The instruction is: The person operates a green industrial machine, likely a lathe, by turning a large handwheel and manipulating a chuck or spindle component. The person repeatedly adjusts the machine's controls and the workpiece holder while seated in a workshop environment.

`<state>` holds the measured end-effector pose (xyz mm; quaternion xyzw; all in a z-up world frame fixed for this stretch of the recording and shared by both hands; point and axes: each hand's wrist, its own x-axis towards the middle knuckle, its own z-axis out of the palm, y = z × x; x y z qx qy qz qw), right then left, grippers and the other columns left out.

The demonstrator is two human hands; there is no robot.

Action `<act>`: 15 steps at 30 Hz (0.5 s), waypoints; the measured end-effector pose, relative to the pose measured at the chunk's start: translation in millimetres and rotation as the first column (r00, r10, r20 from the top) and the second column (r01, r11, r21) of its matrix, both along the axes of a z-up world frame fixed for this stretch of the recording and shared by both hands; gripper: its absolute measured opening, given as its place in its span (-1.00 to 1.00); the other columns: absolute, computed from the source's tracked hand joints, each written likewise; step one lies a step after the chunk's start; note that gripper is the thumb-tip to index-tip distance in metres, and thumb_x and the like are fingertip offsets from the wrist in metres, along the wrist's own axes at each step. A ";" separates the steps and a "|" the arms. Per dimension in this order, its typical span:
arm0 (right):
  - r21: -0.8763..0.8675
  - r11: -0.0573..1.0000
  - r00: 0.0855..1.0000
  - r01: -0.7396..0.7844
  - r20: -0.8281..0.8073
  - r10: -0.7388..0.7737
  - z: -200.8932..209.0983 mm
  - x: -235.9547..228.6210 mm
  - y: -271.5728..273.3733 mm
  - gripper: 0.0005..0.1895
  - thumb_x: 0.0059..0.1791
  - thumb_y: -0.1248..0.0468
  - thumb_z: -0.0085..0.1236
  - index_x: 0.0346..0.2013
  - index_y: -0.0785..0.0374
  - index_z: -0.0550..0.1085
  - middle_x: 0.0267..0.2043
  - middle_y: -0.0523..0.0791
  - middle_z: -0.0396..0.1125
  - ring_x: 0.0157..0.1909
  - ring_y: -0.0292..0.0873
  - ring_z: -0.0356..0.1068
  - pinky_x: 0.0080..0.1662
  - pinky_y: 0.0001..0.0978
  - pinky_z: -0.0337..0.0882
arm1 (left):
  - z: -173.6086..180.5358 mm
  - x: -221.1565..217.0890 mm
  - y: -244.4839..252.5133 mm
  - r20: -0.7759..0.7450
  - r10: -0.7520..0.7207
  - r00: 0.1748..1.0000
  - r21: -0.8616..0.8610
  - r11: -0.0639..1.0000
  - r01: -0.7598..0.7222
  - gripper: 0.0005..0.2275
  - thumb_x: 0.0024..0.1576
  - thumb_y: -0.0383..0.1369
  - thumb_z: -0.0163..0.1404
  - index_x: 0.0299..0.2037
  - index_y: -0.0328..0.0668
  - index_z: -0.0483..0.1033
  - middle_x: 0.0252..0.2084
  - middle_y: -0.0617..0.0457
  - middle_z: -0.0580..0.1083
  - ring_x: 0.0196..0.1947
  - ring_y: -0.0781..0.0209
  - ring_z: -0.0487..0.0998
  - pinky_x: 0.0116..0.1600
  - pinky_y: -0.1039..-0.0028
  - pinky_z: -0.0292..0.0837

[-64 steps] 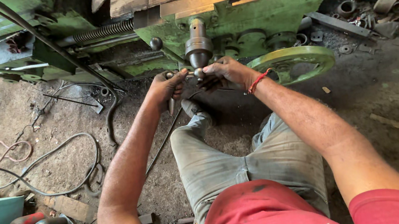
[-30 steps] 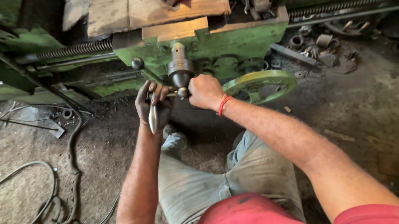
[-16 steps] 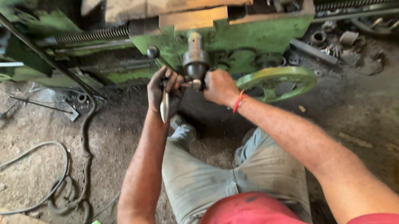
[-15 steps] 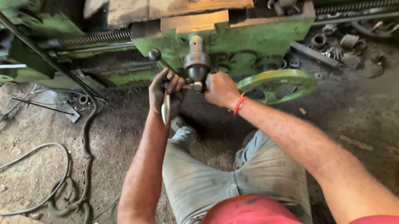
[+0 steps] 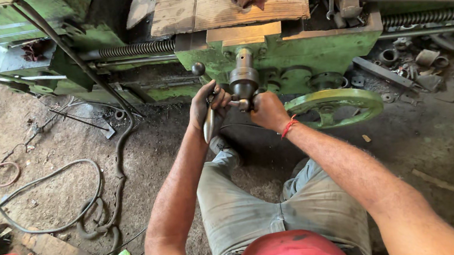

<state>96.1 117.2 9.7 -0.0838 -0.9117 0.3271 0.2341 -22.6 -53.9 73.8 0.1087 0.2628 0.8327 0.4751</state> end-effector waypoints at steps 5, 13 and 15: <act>0.001 1.000 1.000 -0.025 -0.013 0.025 -3.9 -0.3 -0.5 -0.74 -0.21 0.25 0.30 -0.68 0.38 0.48 -0.59 0.16 0.34 -0.51 0.22 0.41 -0.41 0.01 0.39 | 3.1 1.0 1.4 -0.035 0.015 0.999 -0.057 0.998 -0.016 -0.76 0.30 -0.27 -0.05 -0.40 -0.16 0.36 -0.69 0.09 0.17 -0.47 0.17 0.27 -0.18 0.41 0.25; -0.037 0.999 1.000 -0.008 0.018 0.008 -23.7 -4.3 2.2 -0.81 -0.26 0.30 0.22 -0.70 0.37 0.47 -0.58 0.17 0.34 -0.51 0.21 0.44 -0.41 0.04 0.41 | -1.6 -3.6 0.3 -0.075 0.045 0.996 -0.131 0.990 -0.054 -0.78 0.29 -0.26 -0.03 -0.38 -0.14 0.36 -0.67 0.12 0.18 -0.49 0.17 0.29 -0.29 0.43 0.20; -0.010 1.000 1.000 -0.014 0.011 0.014 -24.9 -4.9 1.4 -0.81 -0.26 0.29 0.21 -0.71 0.36 0.48 -0.58 0.17 0.35 -0.49 0.22 0.44 -0.37 0.04 0.43 | 0.7 -5.3 -1.6 -0.155 0.040 0.987 -0.161 0.985 -0.065 -0.76 0.29 -0.24 -0.04 -0.40 -0.14 0.35 -0.67 0.12 0.18 -0.49 0.16 0.31 -0.29 0.43 0.23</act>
